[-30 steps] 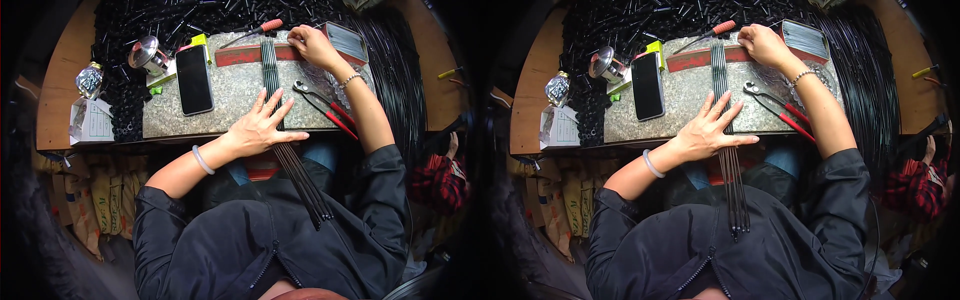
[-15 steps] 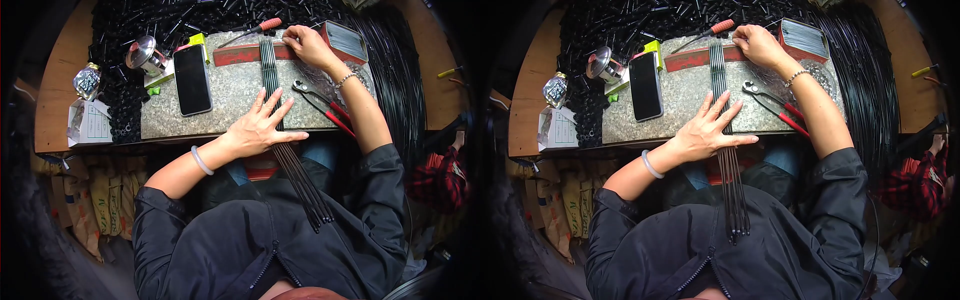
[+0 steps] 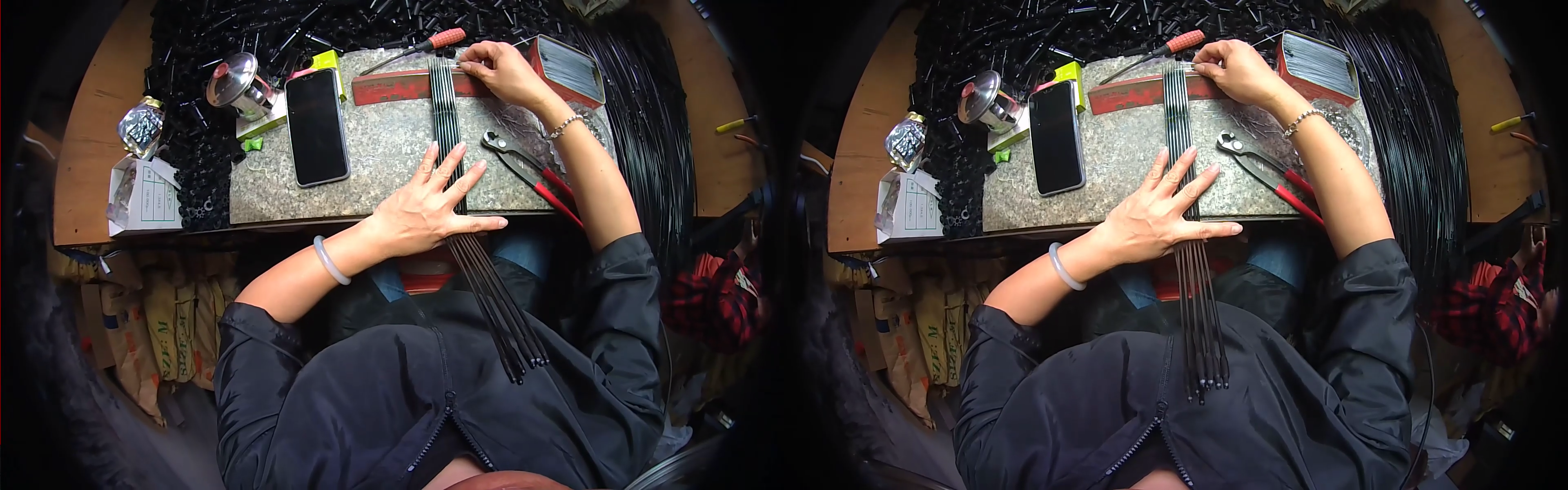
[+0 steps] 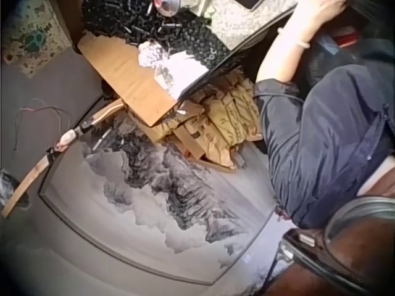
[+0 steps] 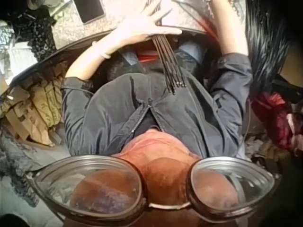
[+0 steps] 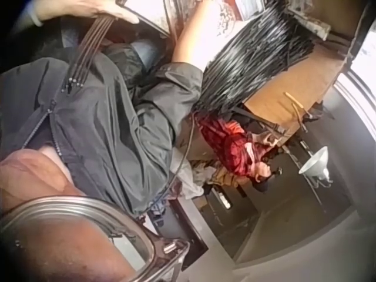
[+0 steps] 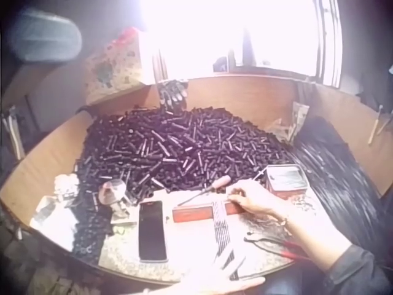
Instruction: Assembling a bundle of black rods into a connector and crimping them using hand tools.
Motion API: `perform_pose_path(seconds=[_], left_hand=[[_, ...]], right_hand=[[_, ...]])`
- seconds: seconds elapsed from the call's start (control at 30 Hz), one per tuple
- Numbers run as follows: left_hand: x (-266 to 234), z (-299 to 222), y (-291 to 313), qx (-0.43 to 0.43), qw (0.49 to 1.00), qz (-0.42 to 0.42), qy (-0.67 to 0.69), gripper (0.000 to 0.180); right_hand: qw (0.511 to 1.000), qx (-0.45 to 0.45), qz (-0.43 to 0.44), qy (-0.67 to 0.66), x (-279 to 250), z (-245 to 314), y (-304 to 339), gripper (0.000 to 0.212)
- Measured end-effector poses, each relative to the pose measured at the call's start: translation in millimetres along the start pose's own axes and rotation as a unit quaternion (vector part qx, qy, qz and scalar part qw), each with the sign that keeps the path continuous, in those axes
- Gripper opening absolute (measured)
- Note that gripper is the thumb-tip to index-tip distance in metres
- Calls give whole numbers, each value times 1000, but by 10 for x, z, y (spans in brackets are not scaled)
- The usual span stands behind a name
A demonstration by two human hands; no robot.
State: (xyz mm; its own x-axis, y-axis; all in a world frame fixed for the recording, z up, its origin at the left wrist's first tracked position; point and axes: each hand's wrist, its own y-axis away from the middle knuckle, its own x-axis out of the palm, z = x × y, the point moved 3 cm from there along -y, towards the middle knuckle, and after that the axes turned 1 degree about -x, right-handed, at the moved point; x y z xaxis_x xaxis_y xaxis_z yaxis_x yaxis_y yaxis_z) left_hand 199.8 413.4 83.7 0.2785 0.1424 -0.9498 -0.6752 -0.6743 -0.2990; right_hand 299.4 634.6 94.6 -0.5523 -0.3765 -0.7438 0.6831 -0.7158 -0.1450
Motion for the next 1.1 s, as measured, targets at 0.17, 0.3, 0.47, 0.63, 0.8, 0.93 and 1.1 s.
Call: perform_pose_path(seconds=[0.17, 0.3, 0.47, 0.63, 0.8, 0.93, 1.1], left_hand=[[3, 0, 10, 3, 1000, 0, 0, 59], [-5, 7, 10, -1, 1000, -6, 8, 59], [-1, 12, 5, 2, 1000, -4, 11, 58], [-1, 11, 11, -2, 1000, -15, 12, 57], [-7, 3, 9, -7, 1000, -10, 7, 58], [-1, 10, 3, -7, 1000, -12, 4, 60], [-27, 18, 8, -5, 1000, -6, 17, 57]], right_hand=[[1000, -12, -13, 0, 34, 28, -26, 17], [999, -41, 5, 33, 0, 55, -41, 16], [999, -43, -20, -7, 29, 20, -45, 19], [1000, -9, -26, -13, 52, 33, -35, 19], [995, -82, -40, 32, 38, 80, -43, 14], [997, -72, -9, -9, 39, 32, -79, 17], [997, -69, -18, -10, 52, 80, -82, 14]])
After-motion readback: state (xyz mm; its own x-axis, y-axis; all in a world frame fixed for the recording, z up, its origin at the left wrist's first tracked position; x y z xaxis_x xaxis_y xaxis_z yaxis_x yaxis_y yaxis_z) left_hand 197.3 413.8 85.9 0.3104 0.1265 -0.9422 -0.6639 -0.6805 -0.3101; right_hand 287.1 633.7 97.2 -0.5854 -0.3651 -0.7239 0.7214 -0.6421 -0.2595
